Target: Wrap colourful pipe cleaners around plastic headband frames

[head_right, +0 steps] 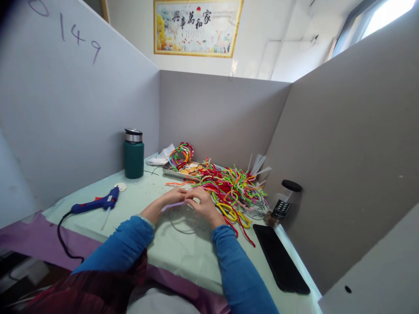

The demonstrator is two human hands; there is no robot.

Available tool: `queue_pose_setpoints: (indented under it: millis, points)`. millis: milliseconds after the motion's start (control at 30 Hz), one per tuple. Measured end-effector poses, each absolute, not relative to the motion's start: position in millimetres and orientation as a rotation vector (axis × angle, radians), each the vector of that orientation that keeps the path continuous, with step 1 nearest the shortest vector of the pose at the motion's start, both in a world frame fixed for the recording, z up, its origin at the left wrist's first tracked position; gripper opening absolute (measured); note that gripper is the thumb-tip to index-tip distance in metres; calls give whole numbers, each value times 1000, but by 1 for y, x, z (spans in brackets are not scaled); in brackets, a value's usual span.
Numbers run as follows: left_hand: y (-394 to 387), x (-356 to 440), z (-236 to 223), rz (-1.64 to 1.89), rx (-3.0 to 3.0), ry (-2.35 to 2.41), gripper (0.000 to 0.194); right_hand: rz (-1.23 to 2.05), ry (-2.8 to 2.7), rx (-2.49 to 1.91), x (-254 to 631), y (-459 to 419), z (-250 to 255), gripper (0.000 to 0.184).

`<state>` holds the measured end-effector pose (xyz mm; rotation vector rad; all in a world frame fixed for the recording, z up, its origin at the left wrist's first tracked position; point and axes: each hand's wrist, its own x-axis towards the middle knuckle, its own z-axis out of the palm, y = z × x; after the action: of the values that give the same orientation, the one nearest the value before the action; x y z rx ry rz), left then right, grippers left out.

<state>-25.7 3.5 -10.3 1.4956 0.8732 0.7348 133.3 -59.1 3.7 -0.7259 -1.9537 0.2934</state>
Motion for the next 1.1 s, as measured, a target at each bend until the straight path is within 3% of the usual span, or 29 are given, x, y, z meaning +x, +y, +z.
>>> queue_pose_setpoints:
  millis: [267, 567, 867, 1100]
  points:
    - [-2, -25, -4, 733, 1590, 769, 39, 636, -1126, -1024, 149, -38, -6, 28]
    - [-9, -23, 6, 868, 1610, 807, 37, 1421, -1326, -958, 145, -42, -18, 36]
    - [-3, -22, 0, 904, 1572, 858, 46, 1607, -1344, -861, 138, -43, -26, 32]
    - [-9, -26, 6, 848, 1426, 614, 43, 1617, -1255, -894, 143, -42, -22, 28]
